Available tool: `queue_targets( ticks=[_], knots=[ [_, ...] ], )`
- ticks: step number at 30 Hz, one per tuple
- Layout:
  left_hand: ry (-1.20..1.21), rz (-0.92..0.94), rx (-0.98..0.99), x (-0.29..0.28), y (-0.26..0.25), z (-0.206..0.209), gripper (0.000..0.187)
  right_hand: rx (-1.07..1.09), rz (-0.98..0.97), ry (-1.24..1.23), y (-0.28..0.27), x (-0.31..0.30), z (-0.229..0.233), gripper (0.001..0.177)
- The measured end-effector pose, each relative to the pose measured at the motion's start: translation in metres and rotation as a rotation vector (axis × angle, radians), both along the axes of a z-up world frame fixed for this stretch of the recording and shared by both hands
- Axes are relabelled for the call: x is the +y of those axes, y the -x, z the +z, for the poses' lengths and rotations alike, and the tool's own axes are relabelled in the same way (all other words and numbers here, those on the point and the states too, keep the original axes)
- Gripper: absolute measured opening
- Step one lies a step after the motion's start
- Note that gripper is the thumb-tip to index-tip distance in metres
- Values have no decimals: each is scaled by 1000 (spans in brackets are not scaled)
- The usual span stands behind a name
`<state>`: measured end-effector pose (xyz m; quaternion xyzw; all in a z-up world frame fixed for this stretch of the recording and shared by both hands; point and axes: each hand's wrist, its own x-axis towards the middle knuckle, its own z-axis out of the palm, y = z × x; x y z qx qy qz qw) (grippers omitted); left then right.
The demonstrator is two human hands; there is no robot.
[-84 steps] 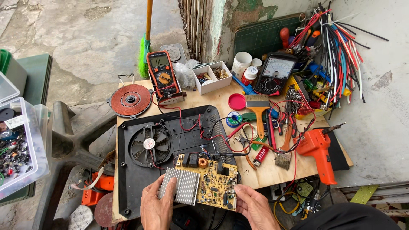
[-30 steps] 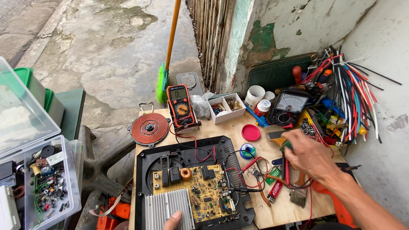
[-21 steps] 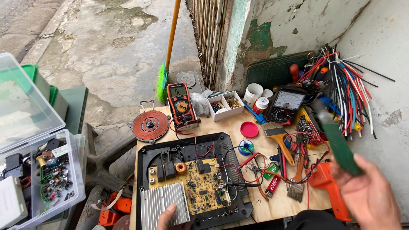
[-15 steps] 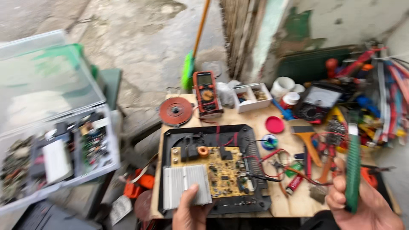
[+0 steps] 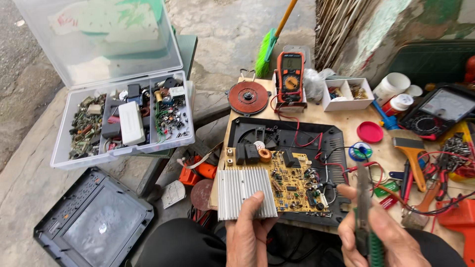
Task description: The person uses pliers to remove a component from a circuit board and then uses a multimeter to test the board. They also handle a heatsink and a small green component during the process.
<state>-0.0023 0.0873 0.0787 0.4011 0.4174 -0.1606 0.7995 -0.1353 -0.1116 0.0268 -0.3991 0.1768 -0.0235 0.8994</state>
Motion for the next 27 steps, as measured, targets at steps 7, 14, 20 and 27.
queue_targets(
  ticks=[7, 14, 20, 27],
  knots=[
    [-42, -48, -35, 14, 26, -24, 81, 481, -29, 143, -26, 53, -20, 67],
    [-262, -184, -235, 16, 57, -112, 50, 562, 0, 158, -35, 69, -32, 68],
    [-385, -214, -300, 10, 62, -118, 69, 478, 142, 146, -36, 62, -33, 77],
    [-296, -251, -185, 7, 65, -121, 36, 636, 131, 133, -45, 63, -22, 72]
  ],
)
